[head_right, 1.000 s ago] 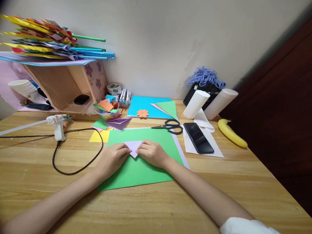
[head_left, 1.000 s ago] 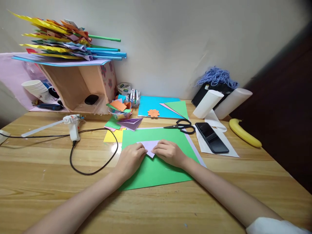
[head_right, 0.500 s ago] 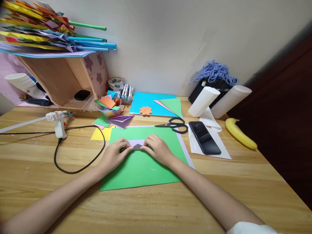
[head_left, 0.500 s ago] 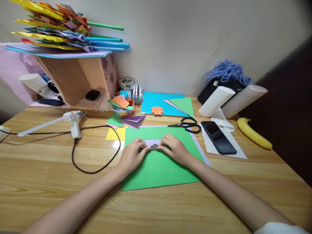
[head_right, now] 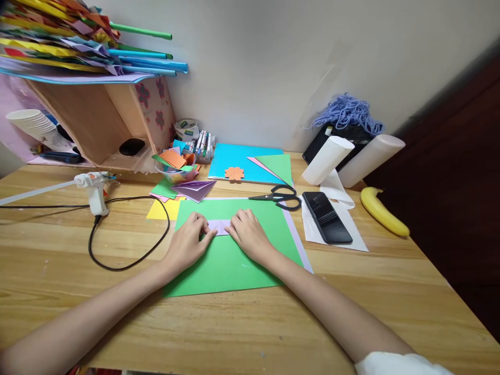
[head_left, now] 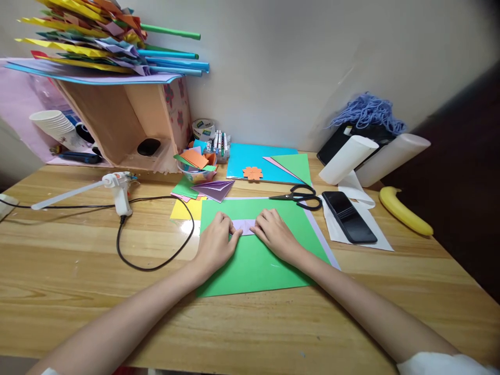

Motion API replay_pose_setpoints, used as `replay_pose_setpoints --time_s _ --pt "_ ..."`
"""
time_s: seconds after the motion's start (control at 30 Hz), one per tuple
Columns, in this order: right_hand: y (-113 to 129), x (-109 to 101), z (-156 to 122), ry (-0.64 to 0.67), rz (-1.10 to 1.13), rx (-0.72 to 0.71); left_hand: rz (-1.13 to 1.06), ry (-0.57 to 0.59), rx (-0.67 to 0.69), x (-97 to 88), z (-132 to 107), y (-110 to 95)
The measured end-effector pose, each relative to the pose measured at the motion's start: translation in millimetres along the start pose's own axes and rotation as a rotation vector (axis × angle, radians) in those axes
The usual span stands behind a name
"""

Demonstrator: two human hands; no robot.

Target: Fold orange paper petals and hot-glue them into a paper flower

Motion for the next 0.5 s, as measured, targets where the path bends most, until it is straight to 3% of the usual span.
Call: replay_pose_setpoints --time_s 0.5 --pt "2.2 -2.6 -2.7 -0.136 -0.074 0.047 0.268 0.073 0.007 3.4 5.5 -8.0"
Point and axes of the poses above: each hand's wrist, its own z-axis towards the middle knuckle, its own x-axis out of the palm, y = z × x, the point moved 8 cm from there along z, towards the middle knuckle, and after that the axes turned 3 degrees about -z, right-handed, at the moved point
